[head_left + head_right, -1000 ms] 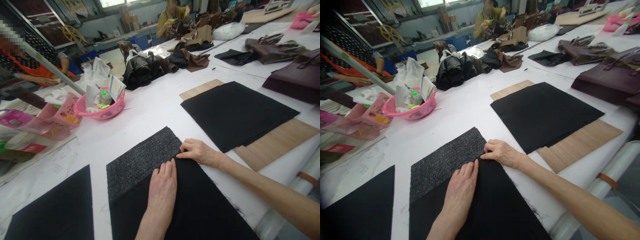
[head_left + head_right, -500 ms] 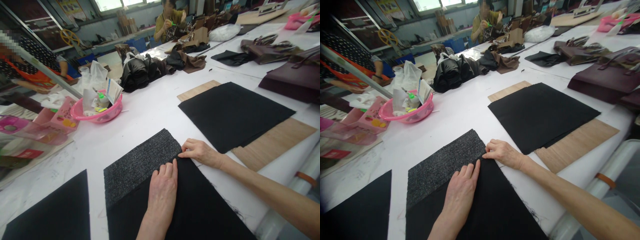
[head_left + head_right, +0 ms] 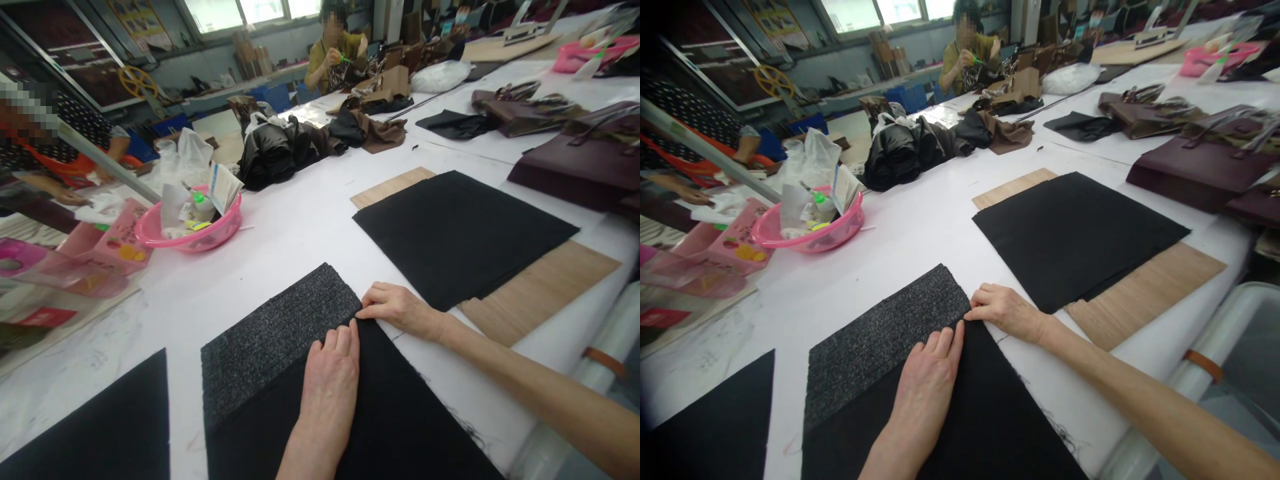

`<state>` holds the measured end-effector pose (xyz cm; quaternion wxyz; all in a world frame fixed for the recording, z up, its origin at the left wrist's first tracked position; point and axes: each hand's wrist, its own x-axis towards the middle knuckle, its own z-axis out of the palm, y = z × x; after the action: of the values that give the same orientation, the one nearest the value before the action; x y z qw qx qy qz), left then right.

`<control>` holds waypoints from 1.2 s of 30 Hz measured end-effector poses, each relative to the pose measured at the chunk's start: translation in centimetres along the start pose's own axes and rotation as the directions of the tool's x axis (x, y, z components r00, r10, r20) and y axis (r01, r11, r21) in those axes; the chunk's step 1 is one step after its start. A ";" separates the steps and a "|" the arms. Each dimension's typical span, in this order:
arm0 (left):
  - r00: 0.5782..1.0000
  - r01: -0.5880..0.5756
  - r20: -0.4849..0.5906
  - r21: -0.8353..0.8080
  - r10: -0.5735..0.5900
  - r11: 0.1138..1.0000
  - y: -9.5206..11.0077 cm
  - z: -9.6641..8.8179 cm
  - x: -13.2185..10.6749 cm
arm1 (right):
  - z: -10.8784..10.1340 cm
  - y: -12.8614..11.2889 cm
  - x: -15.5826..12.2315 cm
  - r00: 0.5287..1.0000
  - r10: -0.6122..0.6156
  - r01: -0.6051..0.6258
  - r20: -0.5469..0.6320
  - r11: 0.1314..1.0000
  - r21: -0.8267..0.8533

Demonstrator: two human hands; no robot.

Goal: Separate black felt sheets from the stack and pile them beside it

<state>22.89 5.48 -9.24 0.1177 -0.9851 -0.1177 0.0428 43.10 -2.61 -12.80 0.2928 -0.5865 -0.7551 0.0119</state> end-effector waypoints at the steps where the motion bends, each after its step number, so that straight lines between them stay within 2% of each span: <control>1: 1.000 0.008 0.000 -0.005 -0.008 1.000 0.1 0.0 0.1 | 0.0 0.0 0.0 1.000 0.003 -0.003 -0.010 1.000 0.002; 4: 0.999 0.033 0.003 -0.016 -0.033 0.999 0.3 -0.1 0.4 | -0.1 -0.1 0.0 1.000 0.006 -0.006 -0.028 1.000 -0.005; 10: 0.998 0.064 0.012 -0.048 -0.064 0.997 0.5 -0.5 0.6 | -0.5 -0.1 -0.1 1.000 0.001 -0.001 0.022 1.000 -0.003; 16: 0.998 0.066 0.013 -0.068 -0.066 0.995 0.8 -0.5 0.8 | -0.4 0.1 -0.3 0.993 0.082 -0.072 -0.090 0.992 0.104; 23: 0.997 0.069 0.025 -0.078 -0.067 0.995 0.8 -0.5 1.1 | -0.2 0.0 -0.2 0.999 0.017 -0.019 -0.042 0.999 -0.033; 30: 0.998 0.067 0.021 -0.098 -0.065 0.993 0.8 -0.6 1.1 | -0.7 -0.2 -0.4 0.999 -0.012 0.017 0.049 0.995 -0.099; 36: 0.996 0.085 0.033 -0.127 -0.082 0.988 0.7 -0.8 1.5 | -0.9 -0.3 -0.5 0.997 -0.012 0.021 0.077 0.994 -0.112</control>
<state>24.62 5.01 -8.77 0.0540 -0.9842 -0.1630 0.0438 43.34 -3.45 -12.18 0.2303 -0.5949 -0.7701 -0.0106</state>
